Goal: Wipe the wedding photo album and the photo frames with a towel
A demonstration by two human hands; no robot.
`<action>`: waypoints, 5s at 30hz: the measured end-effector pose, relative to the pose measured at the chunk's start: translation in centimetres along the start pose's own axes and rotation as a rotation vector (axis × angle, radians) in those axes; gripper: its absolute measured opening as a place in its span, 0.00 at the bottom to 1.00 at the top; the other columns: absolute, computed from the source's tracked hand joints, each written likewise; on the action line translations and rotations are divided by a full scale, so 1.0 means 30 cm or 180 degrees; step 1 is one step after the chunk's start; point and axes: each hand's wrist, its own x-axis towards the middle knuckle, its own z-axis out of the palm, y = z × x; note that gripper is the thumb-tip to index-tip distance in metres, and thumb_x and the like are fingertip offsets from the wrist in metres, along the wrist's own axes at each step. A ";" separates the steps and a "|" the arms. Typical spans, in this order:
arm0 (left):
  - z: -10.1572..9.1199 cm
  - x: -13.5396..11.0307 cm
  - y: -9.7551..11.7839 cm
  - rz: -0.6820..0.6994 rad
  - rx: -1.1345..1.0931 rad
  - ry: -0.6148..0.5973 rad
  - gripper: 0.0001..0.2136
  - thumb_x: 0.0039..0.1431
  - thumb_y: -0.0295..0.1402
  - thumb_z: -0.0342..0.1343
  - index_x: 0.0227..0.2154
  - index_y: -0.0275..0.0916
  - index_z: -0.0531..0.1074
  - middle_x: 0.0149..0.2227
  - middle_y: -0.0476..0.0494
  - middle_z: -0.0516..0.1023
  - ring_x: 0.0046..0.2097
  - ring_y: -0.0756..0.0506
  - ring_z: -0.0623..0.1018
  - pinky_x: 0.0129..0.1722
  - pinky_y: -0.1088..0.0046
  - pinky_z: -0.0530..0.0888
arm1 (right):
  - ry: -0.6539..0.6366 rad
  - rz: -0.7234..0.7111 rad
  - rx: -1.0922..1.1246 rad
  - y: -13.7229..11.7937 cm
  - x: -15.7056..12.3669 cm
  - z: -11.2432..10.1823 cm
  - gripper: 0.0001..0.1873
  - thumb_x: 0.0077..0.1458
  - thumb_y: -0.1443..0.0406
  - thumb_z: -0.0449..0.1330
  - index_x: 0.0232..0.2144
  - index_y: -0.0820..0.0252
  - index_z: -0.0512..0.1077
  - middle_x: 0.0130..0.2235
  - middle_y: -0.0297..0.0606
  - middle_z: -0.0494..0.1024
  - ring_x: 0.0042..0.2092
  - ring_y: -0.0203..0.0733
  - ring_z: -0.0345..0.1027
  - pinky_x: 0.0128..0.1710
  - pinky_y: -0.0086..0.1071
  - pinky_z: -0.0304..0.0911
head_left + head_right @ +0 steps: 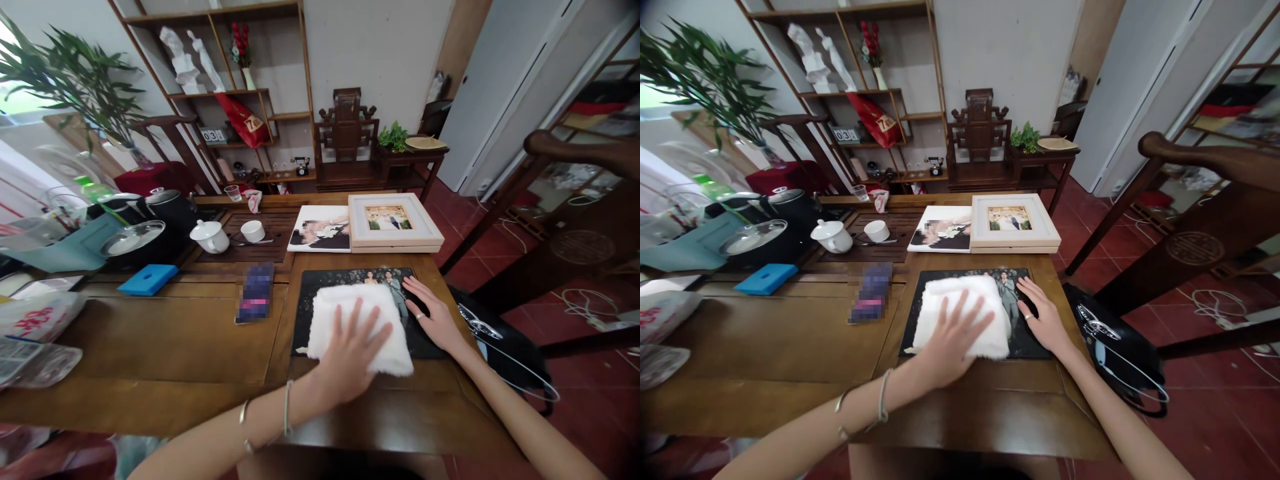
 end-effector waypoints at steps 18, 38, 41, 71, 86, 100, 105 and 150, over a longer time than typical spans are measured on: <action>0.006 0.198 -0.063 0.0079 -0.0004 0.0017 0.34 0.62 0.35 0.54 0.69 0.45 0.49 0.72 0.39 0.44 0.70 0.25 0.40 0.60 0.29 0.48 | 0.0027 -0.0039 0.0013 0.011 0.001 0.005 0.22 0.62 0.55 0.55 0.56 0.52 0.71 0.62 0.42 0.70 0.66 0.51 0.59 0.67 0.56 0.51; 0.006 0.190 0.002 0.0320 -0.0064 0.0057 0.34 0.60 0.38 0.55 0.68 0.47 0.51 0.72 0.42 0.45 0.71 0.26 0.41 0.61 0.31 0.49 | -0.0057 -0.0153 0.0012 0.026 0.000 -0.003 0.22 0.63 0.56 0.52 0.56 0.53 0.71 0.61 0.45 0.70 0.66 0.53 0.58 0.66 0.56 0.52; 0.003 0.195 0.019 0.0207 0.0069 0.0117 0.33 0.62 0.39 0.54 0.68 0.46 0.52 0.72 0.40 0.46 0.70 0.25 0.42 0.60 0.31 0.51 | -0.0059 -0.0173 0.0037 0.030 -0.001 -0.002 0.22 0.63 0.56 0.52 0.57 0.53 0.71 0.62 0.44 0.69 0.66 0.53 0.57 0.66 0.57 0.52; -0.042 0.163 -0.020 0.0660 0.0042 -0.0187 0.34 0.59 0.32 0.53 0.68 0.49 0.51 0.72 0.46 0.44 0.71 0.30 0.42 0.62 0.35 0.50 | -0.0059 -0.0092 -0.0058 0.021 0.002 0.000 0.21 0.63 0.57 0.53 0.55 0.55 0.72 0.61 0.47 0.70 0.65 0.55 0.59 0.64 0.57 0.55; -0.056 0.312 -0.043 0.0576 0.0006 -0.0201 0.31 0.61 0.34 0.50 0.67 0.45 0.54 0.71 0.46 0.49 0.70 0.32 0.46 0.61 0.38 0.55 | -0.0018 -0.0184 -0.0100 0.045 -0.001 -0.002 0.23 0.61 0.58 0.54 0.56 0.57 0.71 0.62 0.48 0.69 0.65 0.54 0.60 0.64 0.54 0.55; -0.038 0.101 0.042 0.0465 0.0077 -0.0119 0.34 0.58 0.30 0.49 0.68 0.43 0.50 0.72 0.41 0.44 0.71 0.28 0.42 0.61 0.36 0.52 | -0.0047 -0.0066 -0.0067 0.012 0.007 -0.008 0.22 0.63 0.55 0.54 0.56 0.53 0.72 0.62 0.43 0.70 0.66 0.52 0.58 0.66 0.55 0.51; -0.050 -0.046 0.141 0.0500 0.0158 -0.0145 0.33 0.60 0.33 0.48 0.69 0.41 0.49 0.72 0.39 0.43 0.70 0.26 0.42 0.61 0.35 0.51 | -0.0057 -0.0113 -0.0035 0.007 0.013 -0.010 0.23 0.62 0.53 0.54 0.55 0.54 0.72 0.61 0.45 0.70 0.66 0.53 0.58 0.66 0.56 0.51; -0.082 0.000 -0.125 -0.0784 0.0127 -0.0255 0.37 0.57 0.28 0.52 0.69 0.46 0.48 0.72 0.46 0.44 0.71 0.30 0.44 0.61 0.33 0.52 | 0.0010 -0.0156 -0.0025 -0.003 0.021 -0.008 0.21 0.61 0.57 0.55 0.54 0.53 0.73 0.60 0.42 0.72 0.65 0.51 0.60 0.66 0.54 0.53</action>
